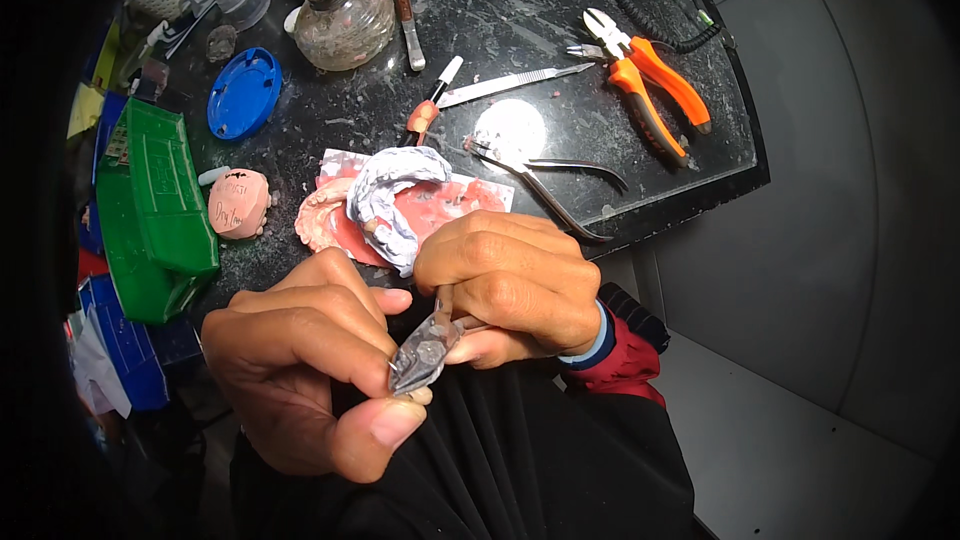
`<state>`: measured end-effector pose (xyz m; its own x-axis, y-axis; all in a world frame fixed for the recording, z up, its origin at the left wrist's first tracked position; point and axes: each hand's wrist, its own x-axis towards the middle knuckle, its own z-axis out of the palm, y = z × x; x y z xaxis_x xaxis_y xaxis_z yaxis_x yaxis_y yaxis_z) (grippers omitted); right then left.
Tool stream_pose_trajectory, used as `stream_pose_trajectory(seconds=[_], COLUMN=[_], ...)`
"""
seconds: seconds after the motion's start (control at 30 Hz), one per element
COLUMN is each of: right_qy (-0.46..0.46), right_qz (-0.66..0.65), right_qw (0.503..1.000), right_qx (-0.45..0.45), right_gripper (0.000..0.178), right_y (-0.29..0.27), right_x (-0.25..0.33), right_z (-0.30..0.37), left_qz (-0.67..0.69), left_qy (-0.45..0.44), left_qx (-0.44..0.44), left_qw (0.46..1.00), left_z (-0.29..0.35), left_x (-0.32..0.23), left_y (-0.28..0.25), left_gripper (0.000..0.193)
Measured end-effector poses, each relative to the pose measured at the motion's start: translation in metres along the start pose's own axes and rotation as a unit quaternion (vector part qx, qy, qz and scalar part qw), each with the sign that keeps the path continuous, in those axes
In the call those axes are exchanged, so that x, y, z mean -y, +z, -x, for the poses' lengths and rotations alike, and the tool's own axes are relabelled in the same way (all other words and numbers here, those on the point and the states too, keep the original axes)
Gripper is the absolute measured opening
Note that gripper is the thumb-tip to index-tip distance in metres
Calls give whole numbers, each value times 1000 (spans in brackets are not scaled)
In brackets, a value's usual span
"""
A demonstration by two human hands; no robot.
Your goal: The person bends a thin metal wire using pliers and then places the wire against a white dental cast. The person repeatedly trims and shapes the wire with the pliers while checking the fit against the cast.
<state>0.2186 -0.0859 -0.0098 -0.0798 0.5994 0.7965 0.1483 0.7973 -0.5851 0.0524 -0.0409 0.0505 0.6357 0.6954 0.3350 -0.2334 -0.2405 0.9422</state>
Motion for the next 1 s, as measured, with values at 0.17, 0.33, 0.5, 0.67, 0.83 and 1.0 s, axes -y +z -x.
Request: stream_pose_trajectory(seconds=[0.17,0.33,0.5,0.67,0.83,1.0], right_qy=[-95,-96,-10,-1,17,-12], right_qz=[0,-34,-1,-10,-20,43], right_qw=[993,991,1000,1000,999,998], right_qx=[-72,-92,-12,24,44,52], right_gripper=[37,38,38,36,35,34], right_y=[7,13,2,-5,-12,-15], right_x=[-7,-15,-2,1,0,0], right_z=[-3,3,-2,-8,-6,-11], left_qz=[21,8,16,13,16,20], left_qy=[7,1,0,-23,-44,-70], left_qx=[30,22,7,20,36,41], left_qw=[999,1000,1000,999,998,997], left_z=[-3,0,0,-1,0,3], left_x=[0,1,-1,-5,-4,-6], left_y=[-1,0,0,-2,-4,-9], left_gripper=[14,14,13,13,12,11])
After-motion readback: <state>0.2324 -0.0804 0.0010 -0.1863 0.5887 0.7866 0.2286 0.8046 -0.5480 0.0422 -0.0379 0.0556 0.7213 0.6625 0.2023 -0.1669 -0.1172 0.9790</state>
